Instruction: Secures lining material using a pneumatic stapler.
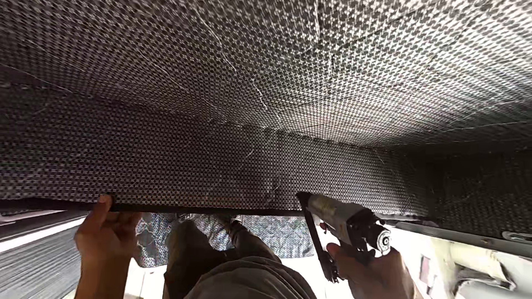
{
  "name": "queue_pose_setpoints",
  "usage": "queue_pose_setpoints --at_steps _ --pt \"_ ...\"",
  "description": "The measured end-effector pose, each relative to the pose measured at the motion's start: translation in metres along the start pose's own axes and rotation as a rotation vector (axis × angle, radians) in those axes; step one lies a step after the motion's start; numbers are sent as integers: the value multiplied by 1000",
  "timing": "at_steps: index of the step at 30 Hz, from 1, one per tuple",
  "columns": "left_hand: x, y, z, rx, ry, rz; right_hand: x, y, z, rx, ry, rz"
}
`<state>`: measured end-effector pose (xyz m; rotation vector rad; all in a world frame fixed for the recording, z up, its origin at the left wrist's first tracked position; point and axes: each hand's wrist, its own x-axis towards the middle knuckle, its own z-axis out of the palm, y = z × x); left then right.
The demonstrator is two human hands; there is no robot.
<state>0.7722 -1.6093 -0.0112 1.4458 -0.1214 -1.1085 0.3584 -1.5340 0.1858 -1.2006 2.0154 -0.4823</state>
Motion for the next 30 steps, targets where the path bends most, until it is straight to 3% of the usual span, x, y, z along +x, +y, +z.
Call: queue_pose_setpoints --at_steps 4,10,16,21,30 --pt "29 19 -13 -5 -67 -33 -19 -18 31 14 52 36" --pt "45 34 -29 -21 -154 -235 -53 -68 108 73 84 93" --pt "47 45 -36 -48 -210 -345 -88 -104 170 109 21 -10" --pt "49 47 -37 -26 -204 -372 -96 -112 189 54 0 -82" --pt "52 48 -37 50 -195 -383 -87 -96 186 -82 22 -128"
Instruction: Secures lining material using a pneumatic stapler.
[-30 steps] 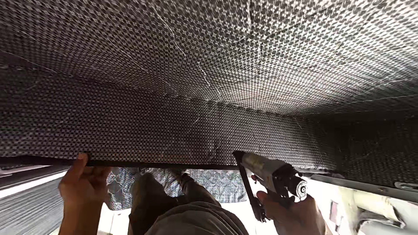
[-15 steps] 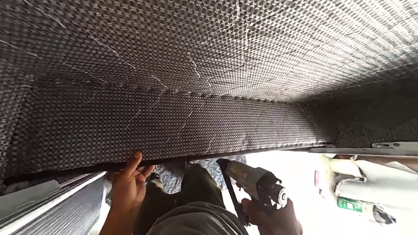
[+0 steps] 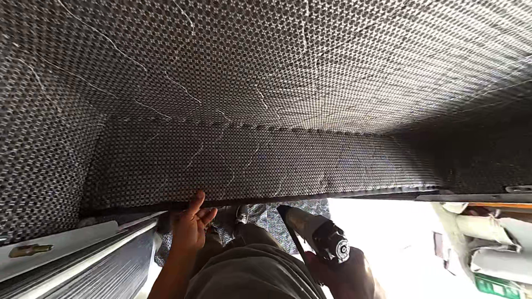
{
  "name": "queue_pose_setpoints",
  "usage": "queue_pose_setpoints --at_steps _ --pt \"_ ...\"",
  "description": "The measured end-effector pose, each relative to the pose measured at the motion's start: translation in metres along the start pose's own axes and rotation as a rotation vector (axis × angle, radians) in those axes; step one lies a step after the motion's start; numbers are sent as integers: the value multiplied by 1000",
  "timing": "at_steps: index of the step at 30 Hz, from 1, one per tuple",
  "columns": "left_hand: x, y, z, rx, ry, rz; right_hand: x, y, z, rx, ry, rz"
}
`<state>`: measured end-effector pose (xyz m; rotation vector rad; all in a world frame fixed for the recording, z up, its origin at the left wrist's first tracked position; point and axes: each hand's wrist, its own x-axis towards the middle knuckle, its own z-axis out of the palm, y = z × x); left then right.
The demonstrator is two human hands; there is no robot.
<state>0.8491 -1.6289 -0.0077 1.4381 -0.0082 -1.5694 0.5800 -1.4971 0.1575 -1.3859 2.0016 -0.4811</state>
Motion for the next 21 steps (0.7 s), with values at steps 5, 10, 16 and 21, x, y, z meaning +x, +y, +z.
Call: queue_pose_setpoints --at_steps 5,10,16,21 --pt "1 -1 2 -11 16 14 -2 6 6 2 4 -71" --pt "1 0 1 -3 5 8 -3 4 13 4 -5 -74" --pt "1 -2 4 13 12 30 -5 5 18 -28 -15 -145" --pt "-2 -4 1 117 30 37 -7 6 29 -9 -43 -245"
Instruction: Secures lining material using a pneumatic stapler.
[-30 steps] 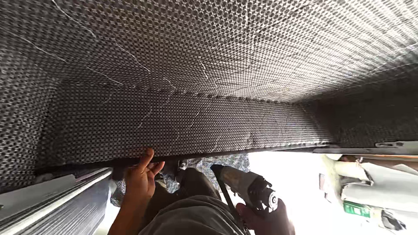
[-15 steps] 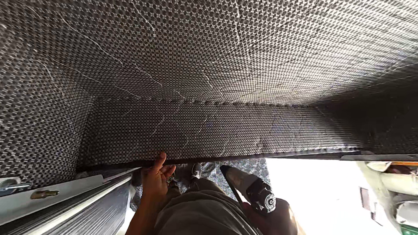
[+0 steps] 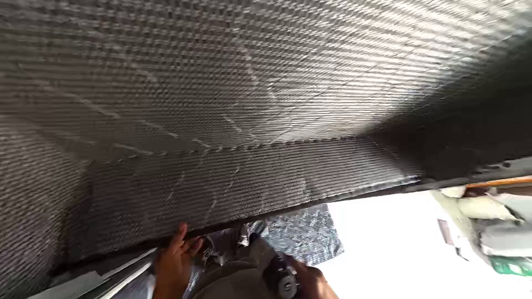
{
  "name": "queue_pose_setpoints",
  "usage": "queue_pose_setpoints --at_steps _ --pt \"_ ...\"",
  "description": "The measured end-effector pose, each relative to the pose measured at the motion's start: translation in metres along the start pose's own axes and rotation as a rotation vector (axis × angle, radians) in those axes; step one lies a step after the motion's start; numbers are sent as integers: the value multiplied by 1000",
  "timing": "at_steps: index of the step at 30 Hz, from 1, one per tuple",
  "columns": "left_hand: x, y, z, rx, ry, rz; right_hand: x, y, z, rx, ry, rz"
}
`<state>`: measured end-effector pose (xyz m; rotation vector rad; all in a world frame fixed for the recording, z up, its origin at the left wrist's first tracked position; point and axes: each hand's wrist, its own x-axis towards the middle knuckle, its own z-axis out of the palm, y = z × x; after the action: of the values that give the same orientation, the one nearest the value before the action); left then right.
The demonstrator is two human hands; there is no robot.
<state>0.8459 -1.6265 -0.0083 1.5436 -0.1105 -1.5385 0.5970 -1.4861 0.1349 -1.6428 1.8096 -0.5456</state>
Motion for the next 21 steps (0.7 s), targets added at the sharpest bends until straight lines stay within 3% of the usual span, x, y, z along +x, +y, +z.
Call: queue_pose_setpoints --at_steps 6,21 --pt "-3 -1 -2 15 -73 27 1 0 2 -10 -86 33" --pt "-1 0 -6 52 -116 25 -1 19 2 27 -110 73"
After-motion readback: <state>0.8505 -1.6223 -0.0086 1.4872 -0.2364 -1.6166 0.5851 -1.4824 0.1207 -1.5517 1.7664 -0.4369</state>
